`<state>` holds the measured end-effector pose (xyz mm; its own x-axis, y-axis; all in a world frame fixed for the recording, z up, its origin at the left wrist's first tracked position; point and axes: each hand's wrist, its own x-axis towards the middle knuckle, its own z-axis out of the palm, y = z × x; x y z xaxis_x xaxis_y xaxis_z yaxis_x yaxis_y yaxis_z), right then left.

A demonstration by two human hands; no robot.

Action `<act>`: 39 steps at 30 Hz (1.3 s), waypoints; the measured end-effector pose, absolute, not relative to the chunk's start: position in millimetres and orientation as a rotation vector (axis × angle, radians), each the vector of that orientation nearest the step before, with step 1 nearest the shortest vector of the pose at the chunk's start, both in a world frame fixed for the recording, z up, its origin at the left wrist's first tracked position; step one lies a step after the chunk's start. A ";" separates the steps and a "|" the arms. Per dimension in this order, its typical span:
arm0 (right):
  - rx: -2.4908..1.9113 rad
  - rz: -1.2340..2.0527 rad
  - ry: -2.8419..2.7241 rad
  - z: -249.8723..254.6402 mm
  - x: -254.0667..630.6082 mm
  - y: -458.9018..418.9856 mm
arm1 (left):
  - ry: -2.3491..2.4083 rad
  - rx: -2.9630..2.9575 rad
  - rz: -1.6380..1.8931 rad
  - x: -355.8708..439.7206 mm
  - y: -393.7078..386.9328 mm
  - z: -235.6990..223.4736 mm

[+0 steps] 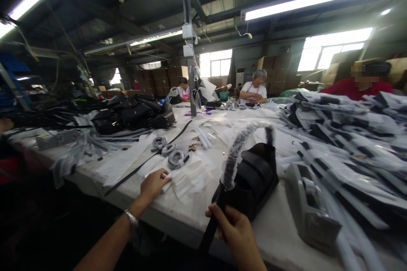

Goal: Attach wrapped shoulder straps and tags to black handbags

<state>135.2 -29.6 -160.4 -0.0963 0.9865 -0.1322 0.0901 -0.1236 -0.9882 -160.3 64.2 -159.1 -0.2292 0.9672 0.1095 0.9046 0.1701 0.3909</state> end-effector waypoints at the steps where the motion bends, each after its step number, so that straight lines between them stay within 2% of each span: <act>1: -1.312 1.342 -1.287 -161.1 135.5 -29.3 | 2.273 1.848 0.573 -161.7 63.7 -157.9; 8: -1.293 1.361 -1.272 -166.8 135.4 -27.8 | 2.214 1.956 0.623 -158.5 58.8 -149.3; 16: -1.275 1.347 -1.251 -160.3 132.6 -30.3 | 1.925 2.136 0.631 -83.3 50.9 -168.6; 23: -1.212 1.374 -1.211 -152.8 131.6 -32.8 | 1.909 1.994 0.669 -71.0 66.2 -174.8; 28: -1.211 1.392 -1.198 -154.6 130.8 -31.5 | 1.726 1.869 0.916 -77.6 60.3 -166.8; 35: -1.202 1.441 -1.190 -151.7 125.5 -32.1 | 1.397 1.546 1.081 -82.6 13.1 -159.1; 39: -1.167 1.443 -1.181 -152.1 124.7 -33.2 | 1.246 1.341 0.963 -78.6 -25.2 -157.5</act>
